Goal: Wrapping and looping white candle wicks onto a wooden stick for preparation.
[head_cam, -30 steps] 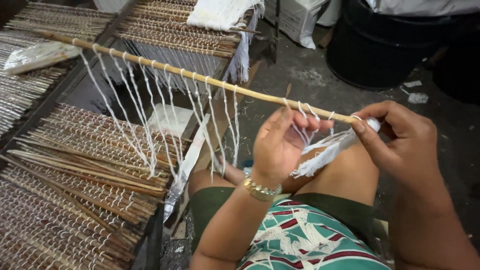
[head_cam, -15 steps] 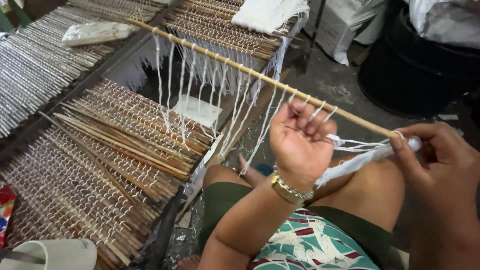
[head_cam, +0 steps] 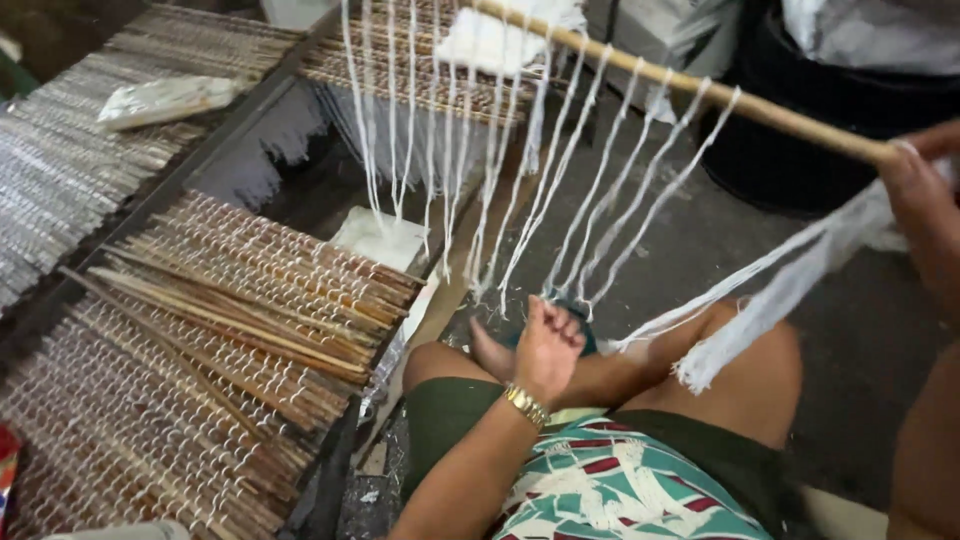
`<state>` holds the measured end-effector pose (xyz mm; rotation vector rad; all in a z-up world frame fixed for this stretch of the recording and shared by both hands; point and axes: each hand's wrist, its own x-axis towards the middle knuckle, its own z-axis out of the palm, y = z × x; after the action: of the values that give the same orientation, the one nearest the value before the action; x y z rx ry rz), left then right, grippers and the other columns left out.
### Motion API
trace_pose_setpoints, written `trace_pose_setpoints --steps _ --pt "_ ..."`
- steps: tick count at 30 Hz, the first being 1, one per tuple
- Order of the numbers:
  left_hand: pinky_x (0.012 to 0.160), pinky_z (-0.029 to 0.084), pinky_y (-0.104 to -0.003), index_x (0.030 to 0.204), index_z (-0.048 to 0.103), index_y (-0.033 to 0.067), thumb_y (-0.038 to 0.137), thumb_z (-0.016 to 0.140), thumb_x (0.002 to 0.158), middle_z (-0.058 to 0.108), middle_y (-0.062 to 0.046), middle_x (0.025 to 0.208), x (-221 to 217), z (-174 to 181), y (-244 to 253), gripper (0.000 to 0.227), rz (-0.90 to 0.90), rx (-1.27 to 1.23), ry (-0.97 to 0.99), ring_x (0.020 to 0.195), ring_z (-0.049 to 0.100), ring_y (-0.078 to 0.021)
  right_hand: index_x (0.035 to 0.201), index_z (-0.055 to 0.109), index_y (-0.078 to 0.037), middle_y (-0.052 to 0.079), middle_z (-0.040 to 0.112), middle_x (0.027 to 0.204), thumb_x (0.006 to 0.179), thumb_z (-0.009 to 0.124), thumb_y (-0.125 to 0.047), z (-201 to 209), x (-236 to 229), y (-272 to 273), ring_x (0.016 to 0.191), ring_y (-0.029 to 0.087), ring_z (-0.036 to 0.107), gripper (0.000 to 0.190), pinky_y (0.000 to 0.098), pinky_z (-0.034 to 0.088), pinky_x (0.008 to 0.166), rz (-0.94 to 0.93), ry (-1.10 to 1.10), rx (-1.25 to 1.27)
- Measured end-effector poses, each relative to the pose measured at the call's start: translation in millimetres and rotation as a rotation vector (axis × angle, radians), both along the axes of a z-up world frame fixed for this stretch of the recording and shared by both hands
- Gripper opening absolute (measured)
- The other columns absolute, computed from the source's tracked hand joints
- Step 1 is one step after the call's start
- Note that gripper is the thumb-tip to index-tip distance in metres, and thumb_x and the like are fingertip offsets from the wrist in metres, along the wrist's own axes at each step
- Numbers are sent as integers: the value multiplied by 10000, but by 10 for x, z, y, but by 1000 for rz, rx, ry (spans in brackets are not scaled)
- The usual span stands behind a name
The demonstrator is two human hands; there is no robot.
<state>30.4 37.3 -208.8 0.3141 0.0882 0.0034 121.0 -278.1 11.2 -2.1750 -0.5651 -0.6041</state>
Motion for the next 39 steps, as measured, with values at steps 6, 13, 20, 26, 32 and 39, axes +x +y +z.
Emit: trace_pose_setpoints --steps 6,13,20,26,32,39 --pt "938 566 -461 1465 484 -85 178 514 1097 618 -238 1316 -310 175 -381 452 -753 -29 -183 1089 670 -353 1372 567 40 61 421 979 1226 506 -171 607 -608 518 760 121 360 263 275 259 684 92 31 30" --pt "867 500 -352 1147 648 85 375 555 999 660 -76 1093 -139 2158 -573 338 274 1420 -525 950 635 -214 1271 633 -41 67 644 985 1152 425 -199 629 -886 798 873 161 595 287 305 429 787 15 210 -35" --pt "762 523 -340 1047 721 76 357 571 1005 706 -52 945 -59 2037 -446 322 254 1423 -439 854 696 -193 1202 648 -102 -11 605 785 1056 574 -208 512 -957 864 643 100 511 195 266 379 608 62 252 -110" --pt "913 585 -345 1150 634 18 259 555 1069 722 -114 1010 -248 2000 -418 266 132 763 -332 940 704 -203 1205 646 -92 -17 602 816 1041 524 -126 493 -1064 935 584 94 457 207 270 335 569 89 248 -60" --pt "839 519 -377 1115 736 114 373 573 1011 755 -77 1036 -212 2091 -363 323 174 1415 -533 959 705 -240 1212 653 -88 -20 575 838 1066 504 -141 495 -1080 977 633 83 443 215 261 335 599 116 268 -30" --pt "924 548 -335 1096 739 164 292 590 1058 736 -39 1088 -289 2101 -314 201 287 1289 -561 1037 707 -203 1222 617 -94 -31 521 727 1033 617 -172 396 -1050 935 569 64 430 204 237 336 543 131 267 -31"
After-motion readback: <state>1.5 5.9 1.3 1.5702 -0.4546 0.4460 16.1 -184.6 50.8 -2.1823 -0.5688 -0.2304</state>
